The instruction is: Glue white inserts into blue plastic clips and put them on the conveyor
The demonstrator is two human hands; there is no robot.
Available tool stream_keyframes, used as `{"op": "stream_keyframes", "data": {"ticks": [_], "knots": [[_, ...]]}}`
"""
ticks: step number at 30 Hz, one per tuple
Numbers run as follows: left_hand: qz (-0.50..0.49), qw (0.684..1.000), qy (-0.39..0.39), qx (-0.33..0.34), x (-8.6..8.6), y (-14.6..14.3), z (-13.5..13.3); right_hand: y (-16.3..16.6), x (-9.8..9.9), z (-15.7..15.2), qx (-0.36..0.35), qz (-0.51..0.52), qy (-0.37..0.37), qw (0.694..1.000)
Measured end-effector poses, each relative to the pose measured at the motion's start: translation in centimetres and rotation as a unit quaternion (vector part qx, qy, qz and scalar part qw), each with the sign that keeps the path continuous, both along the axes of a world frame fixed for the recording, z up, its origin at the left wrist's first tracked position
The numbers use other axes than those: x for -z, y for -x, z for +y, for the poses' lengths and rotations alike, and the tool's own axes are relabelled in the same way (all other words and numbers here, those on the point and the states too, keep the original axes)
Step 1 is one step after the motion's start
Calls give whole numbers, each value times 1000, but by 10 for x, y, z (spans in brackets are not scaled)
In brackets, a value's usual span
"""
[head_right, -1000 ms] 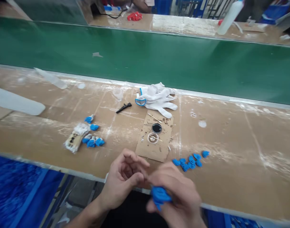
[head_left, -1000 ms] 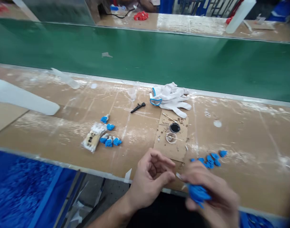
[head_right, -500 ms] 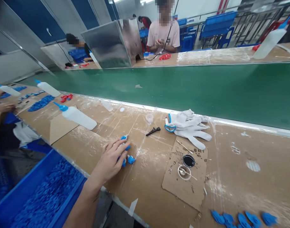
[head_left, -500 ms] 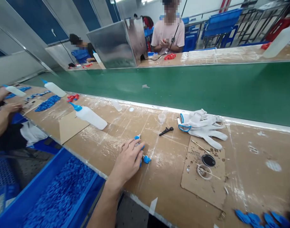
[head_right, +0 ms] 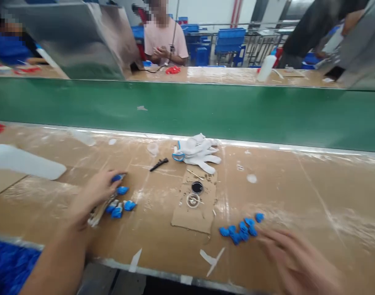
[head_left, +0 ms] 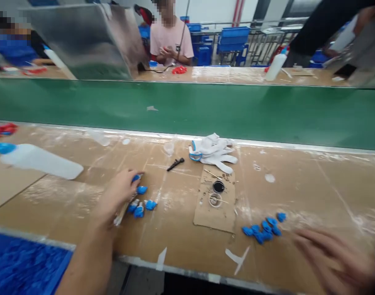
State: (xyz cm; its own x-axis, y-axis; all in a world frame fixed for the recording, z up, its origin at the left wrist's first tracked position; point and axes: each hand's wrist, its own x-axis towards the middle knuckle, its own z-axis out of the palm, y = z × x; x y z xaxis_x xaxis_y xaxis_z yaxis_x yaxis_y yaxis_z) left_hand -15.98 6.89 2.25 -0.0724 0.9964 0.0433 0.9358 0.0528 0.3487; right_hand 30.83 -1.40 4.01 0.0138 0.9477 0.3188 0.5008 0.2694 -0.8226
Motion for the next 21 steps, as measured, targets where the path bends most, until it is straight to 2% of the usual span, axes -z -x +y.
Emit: {"op": "stream_keyframes", "data": {"ticks": [3,5,7,9,11,14,17,21], "knots": [[-52,997,-50,-22,-9,-12,-10,14,-7,-10,-78,-156,-51,983],[-184,973,-126,-58,-16,-34,-30,33,-4,2,-115,-217,-66,967],[-385,905,-168,-60,-17,-65,-52,49,3,16,-121,-224,-53,966],[-537,832,-134,-33,-13,-99,-67,57,8,25,-128,-223,-38,966],[-651,754,-89,-17,-5,-127,-72,60,10,28,-147,-224,-29,963],[-758,651,-31,-31,7,-152,-68,65,8,30,-166,-240,-46,955],[-800,598,3,-44,16,-159,-64,76,4,35,-160,-263,-88,948],[-814,579,22,-37,21,-160,-68,90,3,43,-155,-285,-124,938]]}}
